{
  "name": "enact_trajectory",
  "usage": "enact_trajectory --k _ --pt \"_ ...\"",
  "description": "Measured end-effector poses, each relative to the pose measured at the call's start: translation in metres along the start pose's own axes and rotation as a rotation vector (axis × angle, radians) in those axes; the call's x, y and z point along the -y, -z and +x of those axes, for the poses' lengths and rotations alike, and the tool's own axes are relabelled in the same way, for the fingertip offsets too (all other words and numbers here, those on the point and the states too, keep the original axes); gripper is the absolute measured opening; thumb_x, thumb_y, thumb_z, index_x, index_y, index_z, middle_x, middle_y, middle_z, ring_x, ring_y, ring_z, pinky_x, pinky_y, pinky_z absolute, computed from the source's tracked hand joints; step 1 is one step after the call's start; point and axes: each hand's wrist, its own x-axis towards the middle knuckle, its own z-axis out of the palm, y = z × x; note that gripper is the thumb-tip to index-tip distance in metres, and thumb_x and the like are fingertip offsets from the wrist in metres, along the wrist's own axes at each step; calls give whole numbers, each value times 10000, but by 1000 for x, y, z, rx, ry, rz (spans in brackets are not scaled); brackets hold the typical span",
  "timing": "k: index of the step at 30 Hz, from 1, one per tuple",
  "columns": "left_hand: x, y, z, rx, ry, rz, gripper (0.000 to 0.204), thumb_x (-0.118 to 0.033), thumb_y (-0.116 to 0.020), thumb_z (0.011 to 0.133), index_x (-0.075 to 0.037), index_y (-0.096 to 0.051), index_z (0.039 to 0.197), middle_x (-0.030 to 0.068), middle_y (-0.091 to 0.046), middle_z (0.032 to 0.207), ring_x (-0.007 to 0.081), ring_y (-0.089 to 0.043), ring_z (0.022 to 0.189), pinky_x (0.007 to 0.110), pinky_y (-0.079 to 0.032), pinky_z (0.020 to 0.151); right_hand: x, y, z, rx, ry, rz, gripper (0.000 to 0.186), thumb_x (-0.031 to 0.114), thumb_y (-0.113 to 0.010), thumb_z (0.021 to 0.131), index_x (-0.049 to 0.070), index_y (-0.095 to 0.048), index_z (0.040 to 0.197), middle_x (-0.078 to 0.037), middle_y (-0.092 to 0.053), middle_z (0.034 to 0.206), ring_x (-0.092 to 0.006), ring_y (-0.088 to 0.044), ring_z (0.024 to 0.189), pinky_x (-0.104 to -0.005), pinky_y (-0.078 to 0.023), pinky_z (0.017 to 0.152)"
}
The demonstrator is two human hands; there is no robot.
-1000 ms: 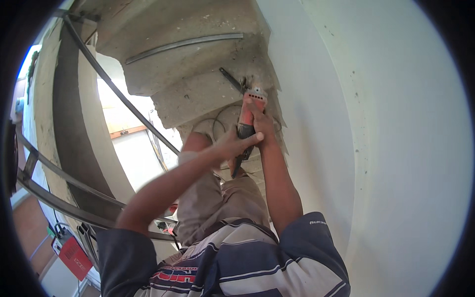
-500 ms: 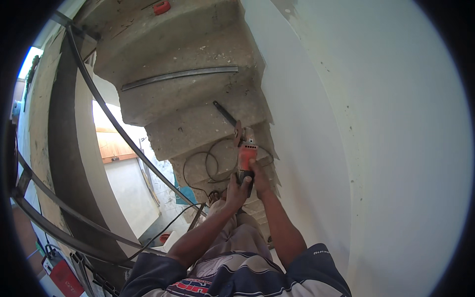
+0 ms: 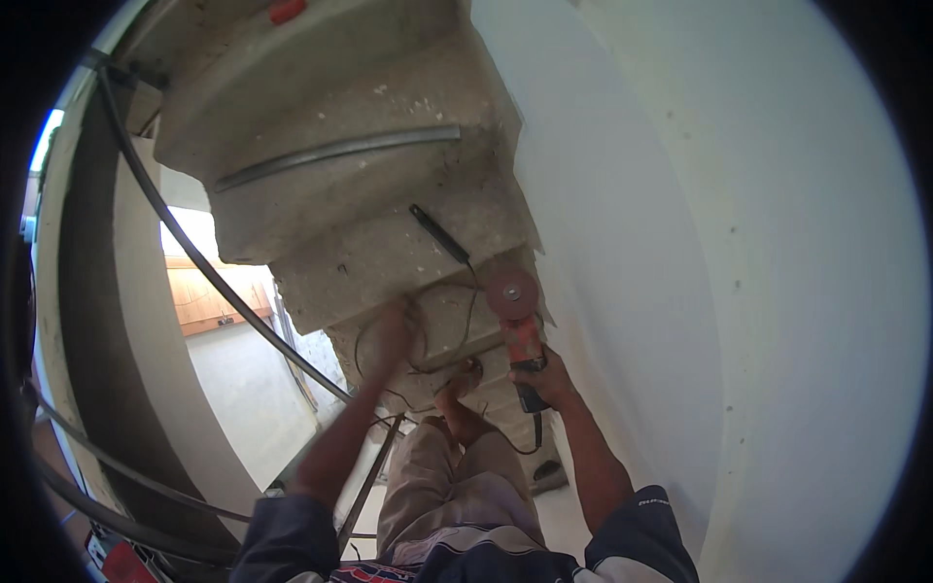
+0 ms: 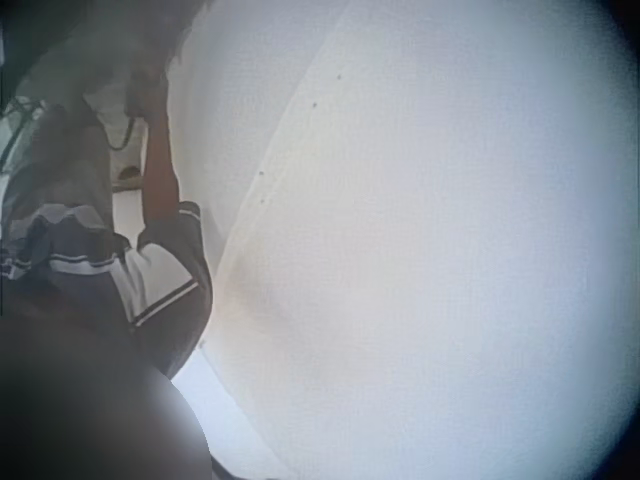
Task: Cutting a metal bar using an angle grinder on a staircase.
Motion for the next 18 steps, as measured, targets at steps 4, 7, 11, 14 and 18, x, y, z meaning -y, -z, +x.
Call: enact_trajectory --k 4,7,11,14,18 --pt "13 142 193 -594 -196 445 630 -373 -667 935 -64 -458 1443 251 -502 1398 449 -516 1236 504 -452 1024 -36 25 13 43 -46 139 567 154 -837 671 30 -592 1167 -46 -672 973 -164 -659 883 -335 -545 800" --pt "24 205 274 -586 -474 768 719 -552 -678 886 -123 -485 1430 191 -510 1419 397 -503 1271 501 -440 1039 -65 22 47 -146 43 -345 598 183 -838 660 11 -577 1170 -110 -683 996 -235 -673 914 -365 -542 821" --pt "48 199 312 -98 -264 607 708 -652 -618 889 -94 -572 1322 196 -610 1291 375 -583 1195 474 -470 1005 -104 23 89 -237 35 -528 658 262 -876 643 -7 -566 1156 -181 -684 1038 -315 -672 969 -406 -530 848" --pt "79 193 317 -323 -407 621 669 -626 -645 888 -61 -607 1243 195 -644 1215 388 -615 1136 465 -485 976 -150 23 117 -228 0 -451 709 296 -894 637 -1 -549 1180 -176 -682 1042 -311 -670 981 -411 -525 857" --pt "90 185 316 -364 -470 589 551 -537 -699 891 -101 -624 1221 176 -648 1183 364 -632 1094 444 -495 927 -199 31 120 -294 40 -474 700 301 -888 646 8 -553 1187 -164 -685 1040 -305 -675 960 -407 -525 864"
